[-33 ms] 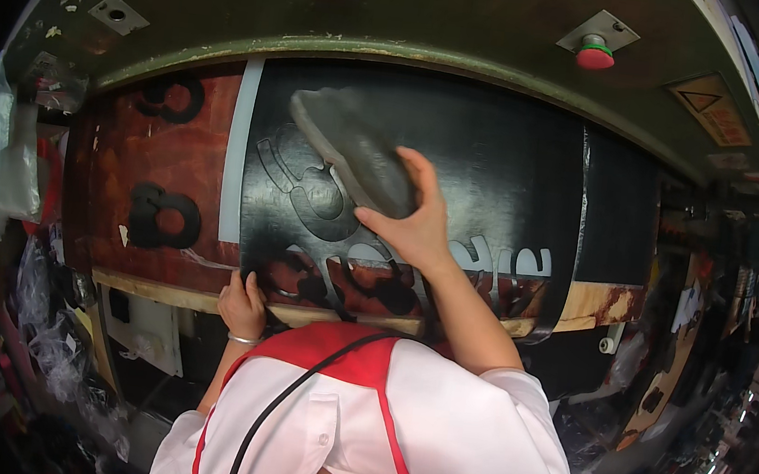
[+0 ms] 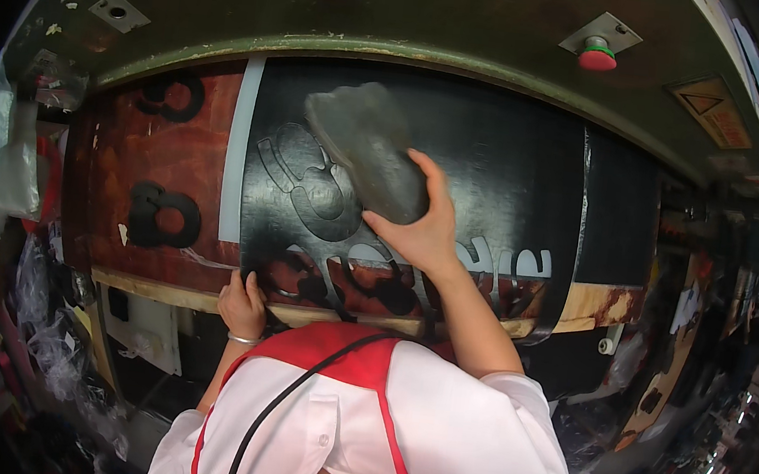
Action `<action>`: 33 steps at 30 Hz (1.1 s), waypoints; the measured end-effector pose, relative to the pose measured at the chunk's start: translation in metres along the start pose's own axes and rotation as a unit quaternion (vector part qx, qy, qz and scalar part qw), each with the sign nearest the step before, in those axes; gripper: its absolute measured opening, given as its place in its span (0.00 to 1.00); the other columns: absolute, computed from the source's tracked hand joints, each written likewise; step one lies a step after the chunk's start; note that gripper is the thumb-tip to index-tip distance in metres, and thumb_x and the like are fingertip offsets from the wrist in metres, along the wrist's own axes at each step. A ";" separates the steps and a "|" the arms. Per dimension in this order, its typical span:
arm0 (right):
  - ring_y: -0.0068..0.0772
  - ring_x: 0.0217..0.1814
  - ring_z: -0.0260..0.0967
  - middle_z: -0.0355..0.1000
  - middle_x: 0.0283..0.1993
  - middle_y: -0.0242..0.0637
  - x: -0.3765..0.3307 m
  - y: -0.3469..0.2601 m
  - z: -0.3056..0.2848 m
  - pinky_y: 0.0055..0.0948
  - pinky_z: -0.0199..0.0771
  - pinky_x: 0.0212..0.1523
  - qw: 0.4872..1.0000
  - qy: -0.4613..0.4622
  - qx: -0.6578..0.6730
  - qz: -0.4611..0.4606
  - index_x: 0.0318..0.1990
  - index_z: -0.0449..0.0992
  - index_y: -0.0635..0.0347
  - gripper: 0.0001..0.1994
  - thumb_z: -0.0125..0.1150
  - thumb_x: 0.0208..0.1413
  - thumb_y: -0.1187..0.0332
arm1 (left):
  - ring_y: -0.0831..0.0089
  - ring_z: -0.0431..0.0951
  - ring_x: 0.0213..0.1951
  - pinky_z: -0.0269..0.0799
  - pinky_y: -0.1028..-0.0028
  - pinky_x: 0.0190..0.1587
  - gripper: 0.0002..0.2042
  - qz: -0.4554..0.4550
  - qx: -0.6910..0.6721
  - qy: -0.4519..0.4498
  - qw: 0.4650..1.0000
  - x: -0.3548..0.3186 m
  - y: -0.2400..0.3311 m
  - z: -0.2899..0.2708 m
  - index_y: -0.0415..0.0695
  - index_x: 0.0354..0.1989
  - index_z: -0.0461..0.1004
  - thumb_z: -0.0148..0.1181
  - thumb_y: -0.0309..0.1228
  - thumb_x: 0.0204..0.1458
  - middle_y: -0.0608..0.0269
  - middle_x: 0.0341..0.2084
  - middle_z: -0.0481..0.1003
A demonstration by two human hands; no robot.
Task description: The person places black rubber sheets on a cutting machine, presses a button to activate the blade, and cuts out multiple small parts. They remove the cut pieces and place them on a nearby table, repeating the process with new sheets.
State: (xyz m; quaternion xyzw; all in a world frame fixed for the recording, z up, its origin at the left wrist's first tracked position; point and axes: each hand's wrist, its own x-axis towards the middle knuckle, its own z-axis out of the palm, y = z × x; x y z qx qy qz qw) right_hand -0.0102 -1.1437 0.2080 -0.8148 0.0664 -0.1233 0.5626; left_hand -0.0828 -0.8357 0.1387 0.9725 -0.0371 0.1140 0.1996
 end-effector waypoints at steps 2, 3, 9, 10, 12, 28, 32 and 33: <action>0.54 0.66 0.56 0.59 0.62 0.54 0.000 0.010 -0.010 0.41 0.59 0.64 0.965 0.023 -0.229 -0.126 0.63 0.61 0.58 0.48 0.79 0.27 0.70 | 0.50 0.71 0.21 0.63 0.58 0.27 0.10 -0.017 -0.018 -0.024 0.999 0.001 0.000 0.000 0.39 0.35 0.72 0.53 0.34 0.60 0.52 0.16 0.71; 0.55 0.65 0.55 0.58 0.62 0.54 0.000 0.016 -0.009 0.42 0.59 0.63 0.962 0.015 -0.241 -0.127 0.63 0.62 0.58 0.47 0.79 0.27 0.70 | 0.50 0.71 0.21 0.63 0.57 0.28 0.10 -0.016 -0.022 -0.028 0.999 0.002 0.000 0.000 0.39 0.34 0.72 0.53 0.34 0.60 0.52 0.16 0.70; 0.59 0.65 0.53 0.56 0.63 0.55 0.021 0.044 -0.006 0.47 0.58 0.63 0.952 0.009 -0.279 -0.126 0.62 0.62 0.59 0.46 0.79 0.27 0.71 | 0.49 0.72 0.21 0.64 0.56 0.28 0.10 -0.033 -0.039 -0.026 0.998 0.029 0.005 0.006 0.39 0.34 0.72 0.53 0.34 0.60 0.50 0.17 0.72; 0.59 0.66 0.52 0.56 0.63 0.55 0.029 0.046 -0.007 0.47 0.57 0.63 0.957 0.010 -0.259 -0.129 0.61 0.62 0.59 0.46 0.79 0.27 0.71 | 0.48 0.72 0.21 0.64 0.56 0.27 0.10 -0.035 -0.036 -0.028 0.998 0.036 0.006 0.008 0.40 0.34 0.72 0.53 0.34 0.60 0.50 0.17 0.72; 0.60 0.66 0.51 0.55 0.63 0.55 0.047 0.046 -0.009 0.47 0.57 0.64 0.964 0.010 -0.228 -0.136 0.60 0.63 0.60 0.44 0.78 0.28 0.71 | 0.48 0.72 0.21 0.65 0.56 0.27 0.10 -0.040 -0.030 -0.031 0.998 0.054 0.009 0.012 0.40 0.34 0.73 0.53 0.35 0.59 0.49 0.17 0.72; 0.40 0.36 0.58 0.58 0.34 0.41 0.171 -0.012 -0.133 0.33 0.60 0.36 0.885 0.299 -0.275 -0.227 0.32 0.67 0.61 0.21 0.73 0.42 0.59 | 0.44 0.74 0.23 0.67 0.53 0.27 0.17 -0.037 0.010 0.012 0.999 0.206 0.031 0.060 0.36 0.40 0.76 0.54 0.41 0.59 0.42 0.19 0.74; 0.41 0.37 0.59 0.60 0.34 0.42 0.161 0.010 -0.137 0.34 0.61 0.38 0.880 0.293 -0.270 -0.257 0.32 0.68 0.62 0.20 0.72 0.43 0.58 | 0.44 0.74 0.24 0.67 0.52 0.27 0.18 -0.024 -0.012 0.022 0.999 0.224 0.034 0.060 0.35 0.40 0.76 0.52 0.42 0.60 0.42 0.18 0.74; 0.43 0.39 0.60 0.62 0.35 0.43 0.154 0.019 -0.144 0.34 0.63 0.39 0.891 0.271 -0.283 -0.229 0.33 0.68 0.62 0.20 0.72 0.43 0.59 | 0.43 0.74 0.24 0.66 0.52 0.27 0.18 -0.030 -0.027 0.013 0.999 0.224 0.034 0.059 0.36 0.39 0.76 0.52 0.41 0.61 0.42 0.18 0.73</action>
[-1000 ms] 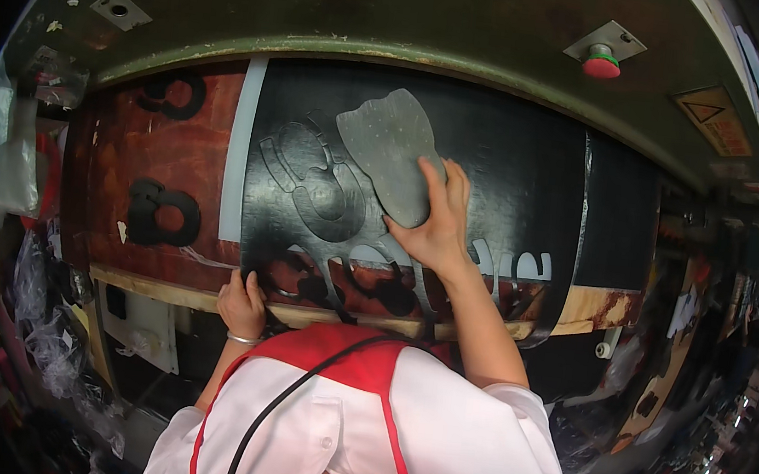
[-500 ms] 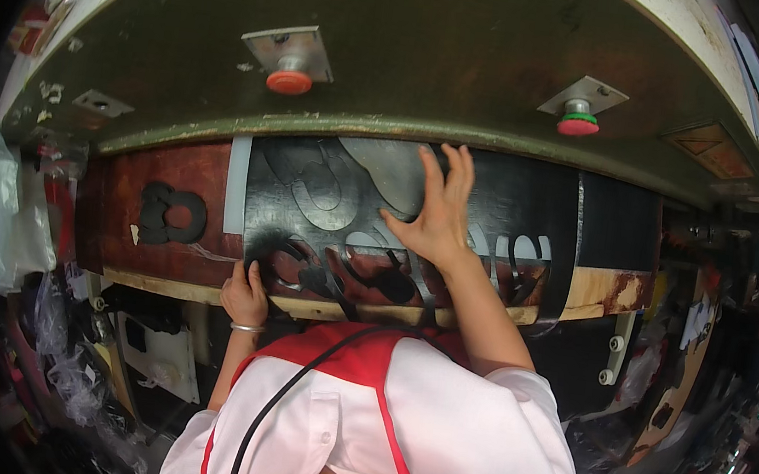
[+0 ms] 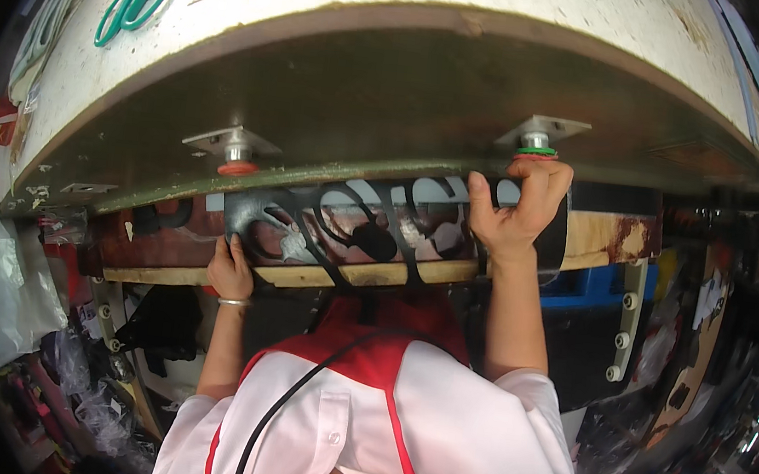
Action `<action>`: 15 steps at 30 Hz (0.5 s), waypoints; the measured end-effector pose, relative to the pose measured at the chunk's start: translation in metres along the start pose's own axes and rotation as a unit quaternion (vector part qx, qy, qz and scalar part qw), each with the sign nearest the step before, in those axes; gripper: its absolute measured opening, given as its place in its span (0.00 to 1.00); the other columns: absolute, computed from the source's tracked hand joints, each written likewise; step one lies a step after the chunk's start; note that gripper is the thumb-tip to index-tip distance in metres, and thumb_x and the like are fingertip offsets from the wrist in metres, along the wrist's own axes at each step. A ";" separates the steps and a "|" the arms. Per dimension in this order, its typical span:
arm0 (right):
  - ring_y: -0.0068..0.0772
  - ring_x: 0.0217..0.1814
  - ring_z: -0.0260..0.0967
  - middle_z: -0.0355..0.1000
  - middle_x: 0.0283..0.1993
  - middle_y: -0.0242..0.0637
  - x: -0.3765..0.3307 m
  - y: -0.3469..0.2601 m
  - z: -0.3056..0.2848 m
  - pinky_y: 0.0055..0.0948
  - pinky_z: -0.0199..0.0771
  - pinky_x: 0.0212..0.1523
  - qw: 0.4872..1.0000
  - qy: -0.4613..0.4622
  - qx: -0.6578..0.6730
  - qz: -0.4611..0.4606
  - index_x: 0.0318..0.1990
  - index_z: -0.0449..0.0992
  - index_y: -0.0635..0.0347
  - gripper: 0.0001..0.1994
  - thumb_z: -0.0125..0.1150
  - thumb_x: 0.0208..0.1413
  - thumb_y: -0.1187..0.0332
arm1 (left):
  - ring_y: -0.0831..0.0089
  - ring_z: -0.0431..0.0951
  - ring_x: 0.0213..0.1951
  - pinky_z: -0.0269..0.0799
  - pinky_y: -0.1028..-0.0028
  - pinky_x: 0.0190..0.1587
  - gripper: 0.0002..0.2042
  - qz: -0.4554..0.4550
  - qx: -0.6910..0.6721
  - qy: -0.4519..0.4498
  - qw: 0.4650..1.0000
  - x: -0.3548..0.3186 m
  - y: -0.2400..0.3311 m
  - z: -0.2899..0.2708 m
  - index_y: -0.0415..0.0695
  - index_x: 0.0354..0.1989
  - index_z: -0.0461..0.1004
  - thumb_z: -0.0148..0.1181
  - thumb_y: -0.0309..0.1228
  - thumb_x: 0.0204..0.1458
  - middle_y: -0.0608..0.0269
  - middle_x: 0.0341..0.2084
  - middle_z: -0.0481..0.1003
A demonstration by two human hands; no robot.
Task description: The person places black rubber sheets on a cutting machine, presses a button to activate the blade, and cuts out multiple small parts. They remove the cut pieces and place them on a nearby table, repeating the process with new sheets.
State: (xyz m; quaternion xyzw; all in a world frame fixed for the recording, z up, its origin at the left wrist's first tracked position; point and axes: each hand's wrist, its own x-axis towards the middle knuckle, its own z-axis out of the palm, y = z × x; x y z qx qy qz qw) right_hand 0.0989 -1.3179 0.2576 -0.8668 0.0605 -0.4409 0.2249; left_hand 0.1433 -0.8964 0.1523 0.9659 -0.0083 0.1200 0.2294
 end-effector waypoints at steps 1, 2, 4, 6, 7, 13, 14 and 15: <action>0.45 0.42 0.62 0.64 0.38 0.46 -0.009 0.013 -0.007 0.36 0.64 0.42 0.999 0.023 -0.025 -0.019 0.34 0.69 0.63 0.17 0.71 0.45 0.62 | 0.43 0.74 0.24 0.66 0.52 0.26 0.17 0.005 0.001 0.002 1.000 0.000 0.000 -0.001 0.37 0.39 0.76 0.51 0.41 0.61 0.42 0.18 0.73; 0.47 0.44 0.64 0.66 0.41 0.48 -0.019 0.030 -0.016 0.37 0.66 0.45 0.997 0.002 -0.080 0.012 0.35 0.70 0.63 0.15 0.69 0.47 0.64 | 0.43 0.74 0.24 0.65 0.52 0.26 0.16 0.006 0.004 0.003 1.000 -0.001 0.000 -0.002 0.38 0.38 0.76 0.51 0.41 0.61 0.43 0.18 0.73; 0.45 0.51 0.66 0.68 0.48 0.49 -0.045 0.071 -0.036 0.38 0.67 0.50 0.974 0.051 -0.136 0.175 0.44 0.72 0.65 0.14 0.64 0.54 0.68 | 0.43 0.74 0.23 0.65 0.52 0.26 0.15 0.003 -0.010 0.009 1.000 -0.002 -0.002 -0.002 0.40 0.37 0.76 0.50 0.41 0.62 0.44 0.18 0.73; 0.26 0.37 0.69 0.75 0.38 0.41 -0.081 0.107 -0.054 0.29 0.71 0.41 0.891 0.029 -0.028 0.453 0.50 0.72 0.69 0.18 0.63 0.57 0.64 | 0.43 0.73 0.23 0.65 0.52 0.26 0.15 -0.009 -0.036 0.006 0.999 -0.004 -0.006 0.000 0.42 0.36 0.76 0.50 0.40 0.62 0.45 0.19 0.73; 0.23 0.34 0.68 0.75 0.33 0.38 -0.101 0.120 -0.056 0.27 0.70 0.38 0.902 0.034 0.001 0.431 0.47 0.74 0.70 0.16 0.62 0.59 0.64 | 0.46 0.74 0.23 0.66 0.54 0.26 0.15 0.016 -0.046 0.034 0.998 -0.005 -0.007 0.001 0.41 0.33 0.75 0.48 0.39 0.63 0.47 0.18 0.73; 0.19 0.33 0.65 0.74 0.29 0.33 -0.159 0.127 -0.092 0.22 0.66 0.37 0.897 -0.040 0.025 0.439 0.37 0.77 0.70 0.13 0.56 0.62 0.66 | 0.61 0.76 0.21 0.68 0.64 0.27 0.14 -0.057 -0.180 -0.023 0.982 -0.036 -0.014 -0.007 0.41 0.29 0.68 0.43 0.34 0.65 0.56 0.16 0.73; 0.19 0.32 0.65 0.73 0.27 0.33 -0.160 0.114 -0.099 0.23 0.66 0.37 0.904 -0.013 0.031 0.426 0.36 0.77 0.71 0.12 0.56 0.62 0.68 | 0.62 0.75 0.21 0.68 0.65 0.28 0.14 -0.048 -0.192 -0.011 0.980 -0.042 -0.014 -0.013 0.41 0.29 0.67 0.42 0.34 0.66 0.57 0.16 0.72; 0.23 0.39 0.68 0.75 0.36 0.37 -0.155 0.099 -0.108 0.25 0.69 0.42 0.843 -0.010 0.053 0.535 0.42 0.76 0.70 0.11 0.59 0.59 0.69 | 0.65 0.75 0.21 0.68 0.68 0.29 0.14 -0.045 -0.205 -0.015 0.978 -0.054 -0.013 -0.020 0.40 0.29 0.66 0.41 0.34 0.66 0.58 0.15 0.72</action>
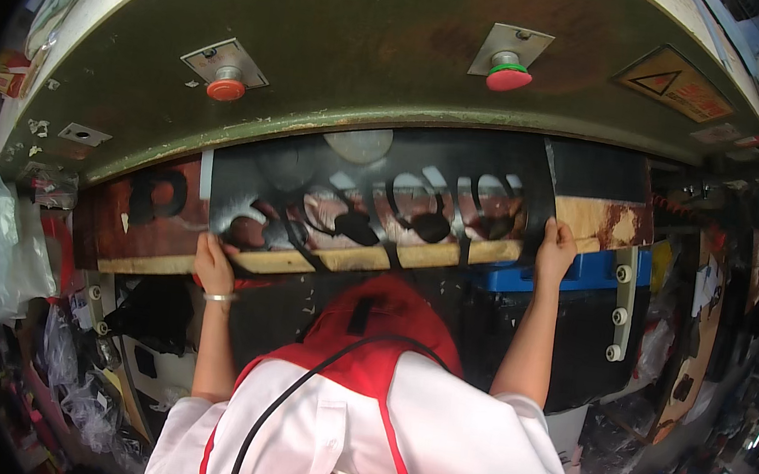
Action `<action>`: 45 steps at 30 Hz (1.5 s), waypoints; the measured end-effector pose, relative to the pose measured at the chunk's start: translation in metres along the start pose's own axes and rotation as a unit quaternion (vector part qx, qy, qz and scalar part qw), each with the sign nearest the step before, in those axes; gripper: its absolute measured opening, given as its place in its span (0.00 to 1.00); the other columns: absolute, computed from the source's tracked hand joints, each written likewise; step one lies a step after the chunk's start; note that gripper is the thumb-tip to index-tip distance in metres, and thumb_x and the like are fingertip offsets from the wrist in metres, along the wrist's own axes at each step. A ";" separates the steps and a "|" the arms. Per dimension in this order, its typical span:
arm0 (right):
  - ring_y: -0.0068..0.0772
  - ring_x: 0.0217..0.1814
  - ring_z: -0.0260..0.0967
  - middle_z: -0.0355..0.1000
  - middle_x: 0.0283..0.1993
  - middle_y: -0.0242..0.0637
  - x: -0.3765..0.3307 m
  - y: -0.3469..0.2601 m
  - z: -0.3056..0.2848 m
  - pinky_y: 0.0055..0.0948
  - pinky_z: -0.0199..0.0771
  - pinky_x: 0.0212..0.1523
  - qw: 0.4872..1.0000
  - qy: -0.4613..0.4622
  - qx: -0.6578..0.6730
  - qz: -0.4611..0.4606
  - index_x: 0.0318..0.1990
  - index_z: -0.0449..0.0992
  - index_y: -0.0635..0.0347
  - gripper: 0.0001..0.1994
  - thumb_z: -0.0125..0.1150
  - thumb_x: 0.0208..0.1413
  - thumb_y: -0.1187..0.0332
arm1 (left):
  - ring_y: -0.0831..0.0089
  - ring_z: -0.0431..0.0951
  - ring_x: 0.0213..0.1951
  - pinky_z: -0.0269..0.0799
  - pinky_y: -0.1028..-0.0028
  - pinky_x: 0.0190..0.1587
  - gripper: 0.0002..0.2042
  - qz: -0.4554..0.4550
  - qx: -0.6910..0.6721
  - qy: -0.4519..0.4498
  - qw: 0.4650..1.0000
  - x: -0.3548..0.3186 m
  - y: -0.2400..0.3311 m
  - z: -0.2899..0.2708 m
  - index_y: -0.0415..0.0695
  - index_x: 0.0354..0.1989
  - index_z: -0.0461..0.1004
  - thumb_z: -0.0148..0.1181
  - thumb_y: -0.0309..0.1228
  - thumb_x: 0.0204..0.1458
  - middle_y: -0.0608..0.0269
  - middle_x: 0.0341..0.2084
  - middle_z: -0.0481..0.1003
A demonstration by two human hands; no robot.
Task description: The person places black rubber sheets on a cutting machine, presses a button to activate the blade, and cuts out multiple small parts. They remove the cut pieces and place them on a nearby table, repeating the process with new sheets.
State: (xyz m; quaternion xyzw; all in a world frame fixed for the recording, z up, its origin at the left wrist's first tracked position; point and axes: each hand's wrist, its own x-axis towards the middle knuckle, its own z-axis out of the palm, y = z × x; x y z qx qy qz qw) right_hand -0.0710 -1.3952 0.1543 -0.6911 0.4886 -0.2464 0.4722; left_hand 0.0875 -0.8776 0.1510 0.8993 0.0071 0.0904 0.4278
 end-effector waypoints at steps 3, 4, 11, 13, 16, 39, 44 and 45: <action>0.33 0.48 0.70 0.74 0.47 0.44 -0.040 -0.042 0.026 0.30 0.70 0.49 0.963 0.131 -0.116 -0.206 0.50 0.73 0.69 0.17 0.62 0.56 0.69 | 0.68 0.74 0.21 0.67 0.69 0.28 0.14 -0.057 -0.024 -0.044 0.997 -0.023 0.005 -0.017 0.41 0.29 0.65 0.42 0.35 0.66 0.59 0.15 0.73; 0.44 0.54 0.69 0.70 0.54 0.49 -0.051 -0.059 0.042 0.35 0.69 0.56 0.958 0.101 -0.104 -0.249 0.56 0.68 0.68 0.23 0.64 0.53 0.70 | 0.64 0.76 0.19 0.68 0.67 0.28 0.16 -0.065 -0.016 -0.052 0.996 -0.029 0.006 -0.023 0.41 0.30 0.67 0.43 0.38 0.66 0.58 0.13 0.74; 0.50 0.68 0.56 0.63 0.61 0.51 -0.170 -0.091 0.149 0.42 0.59 0.66 0.857 -0.221 -0.119 -0.449 0.61 0.68 0.57 0.44 0.80 0.28 0.63 | 0.56 0.78 0.19 0.69 0.60 0.24 0.18 -0.112 0.143 -0.108 0.977 -0.087 0.007 -0.047 0.42 0.31 0.70 0.45 0.43 0.64 0.57 0.11 0.74; 0.50 0.67 0.58 0.64 0.60 0.51 -0.177 -0.085 0.146 0.42 0.61 0.65 0.873 -0.234 -0.074 -0.421 0.60 0.68 0.57 0.44 0.80 0.28 0.64 | 0.56 0.77 0.18 0.68 0.60 0.22 0.16 -0.060 0.146 -0.058 0.986 -0.107 0.004 -0.050 0.42 0.30 0.70 0.47 0.42 0.64 0.58 0.11 0.73; 0.40 0.58 0.68 0.70 0.56 0.47 -0.173 -0.081 0.117 0.35 0.65 0.61 0.921 -0.315 0.058 -0.221 0.59 0.69 0.57 0.41 0.80 0.31 0.65 | 0.56 0.75 0.16 0.66 0.61 0.20 0.15 -0.069 0.105 -0.059 0.990 -0.134 -0.003 -0.061 0.42 0.29 0.69 0.48 0.39 0.64 0.58 0.10 0.71; 0.42 0.36 0.61 0.64 0.31 0.37 -0.024 -0.202 0.131 0.36 0.62 0.37 0.845 0.058 -0.095 -0.523 0.27 0.68 0.59 0.15 0.73 0.44 0.66 | 0.41 0.75 0.25 0.66 0.53 0.26 0.18 0.007 0.163 0.017 0.987 -0.022 -0.006 -0.008 0.37 0.38 0.75 0.50 0.42 0.62 0.40 0.21 0.74; 0.42 0.32 0.61 0.62 0.28 0.38 -0.030 -0.202 0.142 0.35 0.62 0.33 0.864 0.051 -0.023 -0.500 0.24 0.64 0.59 0.16 0.71 0.45 0.68 | 0.39 0.75 0.27 0.66 0.50 0.28 0.20 0.040 0.183 0.025 0.982 0.036 -0.007 0.010 0.36 0.43 0.75 0.50 0.43 0.62 0.38 0.23 0.75; 0.43 0.32 0.61 0.62 0.28 0.39 -0.029 -0.196 0.142 0.36 0.63 0.33 0.875 0.054 -0.022 -0.480 0.25 0.65 0.59 0.15 0.71 0.46 0.69 | 0.39 0.75 0.27 0.66 0.50 0.28 0.20 0.026 0.198 0.020 0.980 0.043 -0.007 0.011 0.36 0.43 0.74 0.49 0.43 0.62 0.38 0.23 0.75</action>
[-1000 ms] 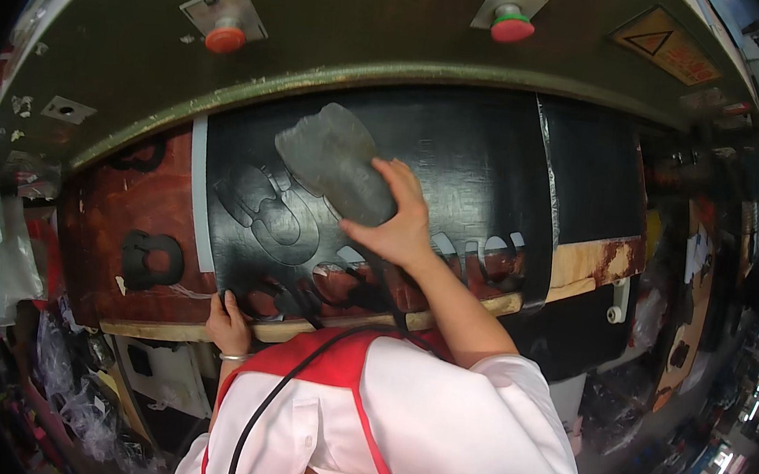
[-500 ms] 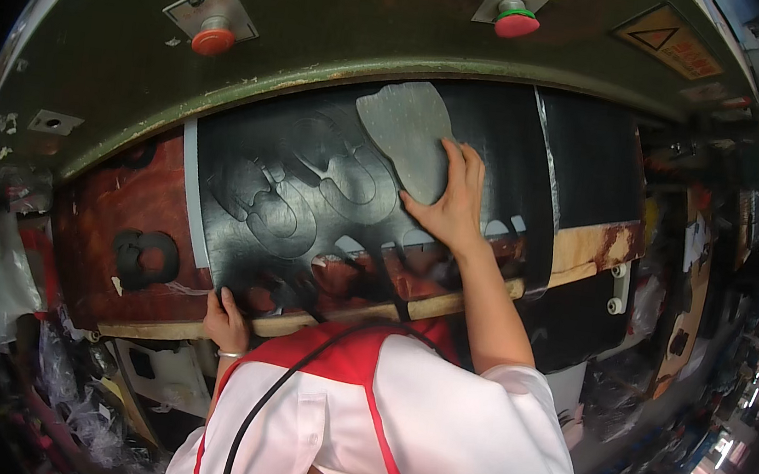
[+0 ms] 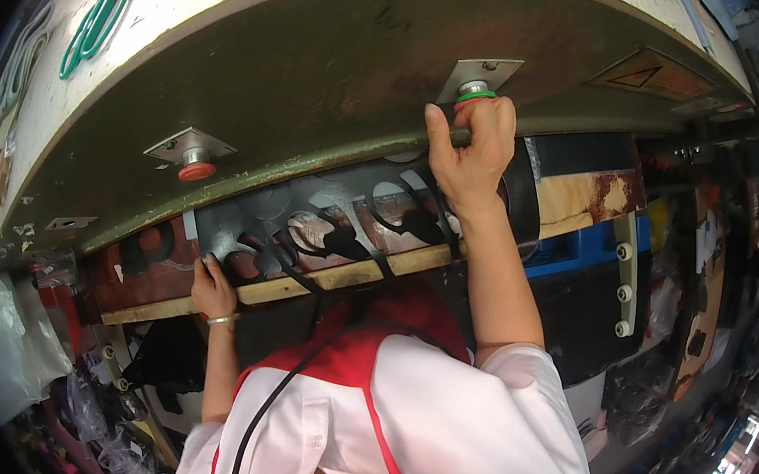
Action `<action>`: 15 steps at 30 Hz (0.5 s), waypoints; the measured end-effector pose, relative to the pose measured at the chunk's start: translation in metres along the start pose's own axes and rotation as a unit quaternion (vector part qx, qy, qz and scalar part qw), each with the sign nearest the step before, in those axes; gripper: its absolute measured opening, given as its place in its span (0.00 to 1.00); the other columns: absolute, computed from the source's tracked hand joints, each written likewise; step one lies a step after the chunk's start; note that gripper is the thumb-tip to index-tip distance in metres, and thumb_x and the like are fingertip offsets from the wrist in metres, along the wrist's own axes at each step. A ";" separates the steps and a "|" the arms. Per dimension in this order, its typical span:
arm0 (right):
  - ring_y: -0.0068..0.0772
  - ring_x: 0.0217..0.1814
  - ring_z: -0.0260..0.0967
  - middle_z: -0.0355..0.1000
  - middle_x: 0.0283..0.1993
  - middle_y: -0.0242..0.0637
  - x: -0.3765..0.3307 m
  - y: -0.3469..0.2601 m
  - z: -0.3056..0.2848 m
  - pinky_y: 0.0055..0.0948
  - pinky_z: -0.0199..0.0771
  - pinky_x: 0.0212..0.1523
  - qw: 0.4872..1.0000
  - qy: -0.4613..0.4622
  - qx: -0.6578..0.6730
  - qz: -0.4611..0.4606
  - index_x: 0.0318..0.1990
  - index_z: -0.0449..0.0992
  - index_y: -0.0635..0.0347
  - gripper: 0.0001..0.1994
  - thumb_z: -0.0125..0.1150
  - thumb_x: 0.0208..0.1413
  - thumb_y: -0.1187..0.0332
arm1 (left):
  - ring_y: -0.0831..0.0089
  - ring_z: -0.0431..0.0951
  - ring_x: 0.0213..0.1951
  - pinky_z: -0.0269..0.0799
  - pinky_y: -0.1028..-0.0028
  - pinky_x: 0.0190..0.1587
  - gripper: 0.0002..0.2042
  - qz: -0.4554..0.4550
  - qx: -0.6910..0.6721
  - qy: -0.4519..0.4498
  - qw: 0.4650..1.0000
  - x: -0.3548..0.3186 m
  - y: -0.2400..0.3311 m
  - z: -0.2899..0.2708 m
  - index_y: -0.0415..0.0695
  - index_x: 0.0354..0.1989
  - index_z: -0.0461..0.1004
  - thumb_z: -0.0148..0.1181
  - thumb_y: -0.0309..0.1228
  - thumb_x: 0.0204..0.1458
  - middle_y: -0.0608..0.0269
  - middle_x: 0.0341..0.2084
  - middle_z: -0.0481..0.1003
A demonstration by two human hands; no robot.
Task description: The person places black rubber sheets on a cutting machine, presses a button to activate the blade, and cuts out multiple small parts. They remove the cut pieces and place them on a nearby table, repeating the process with new sheets.
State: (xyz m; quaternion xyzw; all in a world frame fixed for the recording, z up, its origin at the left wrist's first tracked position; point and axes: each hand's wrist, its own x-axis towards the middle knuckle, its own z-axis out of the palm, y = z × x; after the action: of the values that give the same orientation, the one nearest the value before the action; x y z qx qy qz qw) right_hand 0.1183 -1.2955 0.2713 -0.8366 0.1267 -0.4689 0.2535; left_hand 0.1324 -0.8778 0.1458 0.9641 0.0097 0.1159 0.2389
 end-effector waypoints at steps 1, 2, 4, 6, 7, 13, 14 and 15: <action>0.43 0.32 0.61 0.62 0.28 0.39 -0.005 0.006 0.000 0.37 0.63 0.33 1.000 -0.006 0.007 -0.021 0.25 0.65 0.59 0.15 0.70 0.47 0.69 | 0.39 0.75 0.27 0.66 0.50 0.28 0.19 0.005 0.009 -0.005 1.000 0.005 0.000 -0.001 0.36 0.43 0.74 0.49 0.43 0.62 0.38 0.23 0.75; 0.44 0.33 0.61 0.62 0.29 0.40 -0.010 0.015 -0.002 0.37 0.63 0.33 0.999 -0.014 0.012 -0.029 0.25 0.65 0.59 0.14 0.70 0.47 0.70 | 0.39 0.75 0.27 0.66 0.50 0.28 0.19 0.005 0.019 -0.011 1.000 0.007 0.001 -0.001 0.36 0.43 0.74 0.49 0.43 0.62 0.38 0.23 0.75; 0.45 0.36 0.64 0.65 0.32 0.42 -0.021 0.042 -0.013 0.39 0.66 0.36 0.995 -0.068 -0.056 -0.056 0.28 0.70 0.60 0.10 0.67 0.49 0.70 | 0.38 0.75 0.28 0.65 0.49 0.28 0.19 0.002 0.035 -0.021 0.999 0.008 0.002 -0.003 0.37 0.43 0.74 0.48 0.43 0.62 0.39 0.24 0.75; 0.48 0.41 0.65 0.67 0.37 0.45 -0.035 0.080 -0.032 0.39 0.68 0.41 0.990 -0.012 -0.143 -0.018 0.35 0.74 0.62 0.06 0.63 0.52 0.71 | 0.39 0.75 0.28 0.66 0.51 0.28 0.19 -0.001 0.020 -0.010 1.000 0.006 0.004 -0.005 0.38 0.41 0.75 0.49 0.44 0.62 0.39 0.25 0.76; 0.45 0.41 0.67 0.70 0.38 0.45 -0.050 0.095 -0.047 0.38 0.69 0.41 0.986 0.008 -0.150 0.077 0.39 0.75 0.63 0.07 0.62 0.54 0.70 | 0.42 0.76 0.27 0.67 0.52 0.28 0.19 0.003 -0.005 0.002 1.000 0.004 0.005 -0.005 0.38 0.39 0.75 0.49 0.44 0.62 0.41 0.24 0.76; 0.23 0.28 0.70 0.75 0.25 0.42 -0.141 0.160 -0.100 0.27 0.69 0.32 0.934 -0.050 -0.038 0.351 0.38 0.78 0.68 0.12 0.59 0.60 0.65 | 0.70 0.73 0.18 0.65 0.69 0.23 0.19 -0.024 -0.157 -0.026 0.987 -0.008 -0.001 -0.005 0.39 0.27 0.70 0.46 0.40 0.65 0.58 0.13 0.70; 0.23 0.29 0.69 0.74 0.23 0.40 -0.147 0.163 -0.105 0.26 0.68 0.32 0.936 -0.070 -0.054 0.340 0.35 0.78 0.70 0.14 0.57 0.61 0.64 | 0.70 0.72 0.17 0.65 0.69 0.23 0.19 -0.028 -0.156 -0.033 0.987 -0.015 -0.003 -0.006 0.39 0.26 0.69 0.46 0.40 0.65 0.58 0.13 0.70; 0.23 0.28 0.69 0.74 0.24 0.40 -0.153 0.161 -0.114 0.26 0.68 0.32 0.928 -0.083 -0.072 0.357 0.35 0.78 0.70 0.15 0.57 0.61 0.64 | 0.70 0.72 0.17 0.65 0.69 0.22 0.19 -0.028 -0.156 -0.036 0.987 -0.019 -0.004 -0.008 0.39 0.26 0.69 0.46 0.40 0.66 0.58 0.13 0.70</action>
State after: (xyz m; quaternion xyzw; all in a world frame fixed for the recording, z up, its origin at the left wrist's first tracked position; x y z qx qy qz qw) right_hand -0.0549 -1.3962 0.1229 -0.7878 0.4288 -0.2658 0.3533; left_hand 0.1121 -0.8719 0.1461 0.9179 0.0103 0.0748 0.3895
